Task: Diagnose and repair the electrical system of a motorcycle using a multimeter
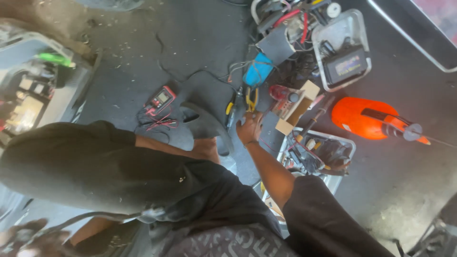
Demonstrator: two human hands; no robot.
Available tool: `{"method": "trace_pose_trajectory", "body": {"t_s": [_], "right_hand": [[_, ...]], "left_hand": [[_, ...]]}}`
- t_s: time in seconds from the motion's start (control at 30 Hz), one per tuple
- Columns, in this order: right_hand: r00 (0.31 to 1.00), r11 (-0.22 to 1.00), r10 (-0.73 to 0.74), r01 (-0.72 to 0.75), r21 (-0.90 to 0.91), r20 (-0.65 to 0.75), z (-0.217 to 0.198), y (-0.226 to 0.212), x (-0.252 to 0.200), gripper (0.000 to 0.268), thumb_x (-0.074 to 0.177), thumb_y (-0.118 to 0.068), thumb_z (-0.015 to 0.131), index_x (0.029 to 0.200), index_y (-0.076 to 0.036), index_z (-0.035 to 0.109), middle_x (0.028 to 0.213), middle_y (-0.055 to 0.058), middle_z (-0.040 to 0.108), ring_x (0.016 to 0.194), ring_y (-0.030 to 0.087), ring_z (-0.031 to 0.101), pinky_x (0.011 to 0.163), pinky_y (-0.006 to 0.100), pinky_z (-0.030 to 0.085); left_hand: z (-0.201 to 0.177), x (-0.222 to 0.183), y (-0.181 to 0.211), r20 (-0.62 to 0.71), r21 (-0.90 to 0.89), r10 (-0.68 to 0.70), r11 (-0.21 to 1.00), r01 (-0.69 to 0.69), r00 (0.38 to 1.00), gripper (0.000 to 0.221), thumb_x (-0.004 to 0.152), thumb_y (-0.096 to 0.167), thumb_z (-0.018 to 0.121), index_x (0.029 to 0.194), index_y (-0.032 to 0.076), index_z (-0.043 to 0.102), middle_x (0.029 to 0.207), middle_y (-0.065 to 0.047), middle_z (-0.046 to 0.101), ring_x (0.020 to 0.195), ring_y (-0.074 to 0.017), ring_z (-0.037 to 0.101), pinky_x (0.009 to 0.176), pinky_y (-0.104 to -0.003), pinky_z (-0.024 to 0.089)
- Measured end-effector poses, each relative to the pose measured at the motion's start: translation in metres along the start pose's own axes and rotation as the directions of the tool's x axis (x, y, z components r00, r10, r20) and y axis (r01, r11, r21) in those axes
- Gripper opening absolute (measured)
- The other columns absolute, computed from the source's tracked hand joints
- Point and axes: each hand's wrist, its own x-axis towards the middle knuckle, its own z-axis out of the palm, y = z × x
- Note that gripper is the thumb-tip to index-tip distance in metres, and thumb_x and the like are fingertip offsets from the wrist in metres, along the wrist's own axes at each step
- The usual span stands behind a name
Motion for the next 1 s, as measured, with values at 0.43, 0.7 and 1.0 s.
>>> {"method": "trace_pose_trajectory", "body": {"t_s": [0.43,0.7,1.0], "right_hand": [[0.802,0.701,-0.596,0.540,0.465,-0.034,0.000,-0.160,0.013,0.014,0.096,-0.015,0.074,0.107,-0.010,0.068,0.107,0.013,0.064,0.100,0.036,0.067,0.087,0.049,0.053],[0.422,0.373,-0.851,0.905,-0.205,0.313,0.102,-0.269,0.062,0.053,0.087,-0.011,0.071,0.140,-0.011,0.067,0.143,0.018,0.063,0.134,0.040,0.059,0.095,0.061,0.055],[0.357,0.556,-0.696,0.817,0.152,0.623,0.048,-0.271,0.118,0.080,0.063,-0.020,0.093,0.127,-0.013,0.045,0.106,0.020,0.072,0.082,0.043,0.074,0.064,0.054,0.055]], "left_hand": [[0.308,-0.100,-0.248,-0.010,0.759,0.830,0.369,-0.536,0.558,0.042,0.112,0.019,0.062,0.151,0.002,0.057,0.135,-0.019,0.071,0.093,-0.0315,0.078,0.098,-0.039,0.068],[0.192,-0.113,-0.259,0.135,0.373,0.788,0.521,-0.768,0.601,0.054,0.103,0.003,0.068,0.157,0.004,0.064,0.153,-0.026,0.071,0.105,-0.0455,0.088,0.103,-0.051,0.072],[0.288,-0.112,-0.269,-0.221,0.586,0.896,0.438,-0.682,0.386,0.044,0.100,0.007,0.068,0.142,-0.002,0.065,0.131,-0.027,0.077,0.089,-0.0385,0.083,0.096,-0.045,0.072]]}}
